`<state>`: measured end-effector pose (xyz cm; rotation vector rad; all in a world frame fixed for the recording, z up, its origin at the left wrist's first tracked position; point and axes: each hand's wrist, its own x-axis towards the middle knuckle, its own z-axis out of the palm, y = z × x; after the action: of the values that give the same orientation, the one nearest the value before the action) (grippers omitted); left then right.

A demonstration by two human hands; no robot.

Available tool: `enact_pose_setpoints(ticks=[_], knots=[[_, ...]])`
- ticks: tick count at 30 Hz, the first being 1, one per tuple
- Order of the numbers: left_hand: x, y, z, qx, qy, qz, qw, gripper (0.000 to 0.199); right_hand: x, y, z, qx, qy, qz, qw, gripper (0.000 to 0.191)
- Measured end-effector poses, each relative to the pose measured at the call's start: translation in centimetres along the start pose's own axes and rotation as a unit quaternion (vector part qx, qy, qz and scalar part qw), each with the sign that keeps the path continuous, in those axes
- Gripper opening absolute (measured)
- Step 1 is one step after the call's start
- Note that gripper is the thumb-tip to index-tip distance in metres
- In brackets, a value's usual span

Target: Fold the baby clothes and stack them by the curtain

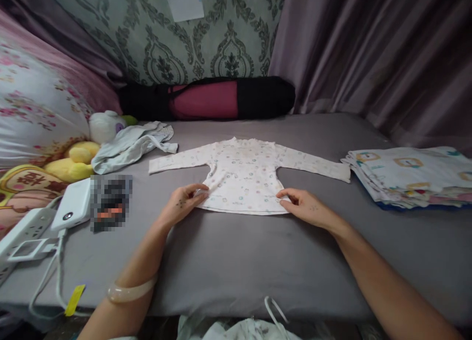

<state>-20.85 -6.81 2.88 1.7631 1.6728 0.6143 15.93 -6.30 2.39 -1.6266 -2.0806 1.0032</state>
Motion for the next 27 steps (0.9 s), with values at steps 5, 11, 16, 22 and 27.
enact_pose_setpoints(ticks=[5,11,16,22,27], knots=[[-0.1,-0.4,-0.4,0.047,-0.048,-0.001,0.998,0.042,-0.4,-0.4,0.2,-0.043,-0.010,-0.008,0.999,0.032],[0.4,0.4,-1.1,0.132,-0.011,0.079,0.988,0.029,-0.3,-1.1,-1.9,-0.031,-0.099,-0.023,0.994,0.033],[1.0,7.2,3.9,0.114,-0.054,0.258,0.958,0.023,3.3,-0.7,-3.8,-0.145,0.065,-0.030,0.987,0.025],[0.8,14.7,12.5,0.203,-0.155,0.383,0.888,0.021,7.4,-0.3,-3.6,-0.309,0.126,-0.011,0.943,0.028],[0.5,15.2,14.3,0.235,-0.133,0.333,0.903,0.020,7.9,-0.3,-3.5,-0.359,0.105,-0.028,0.927,0.029]])
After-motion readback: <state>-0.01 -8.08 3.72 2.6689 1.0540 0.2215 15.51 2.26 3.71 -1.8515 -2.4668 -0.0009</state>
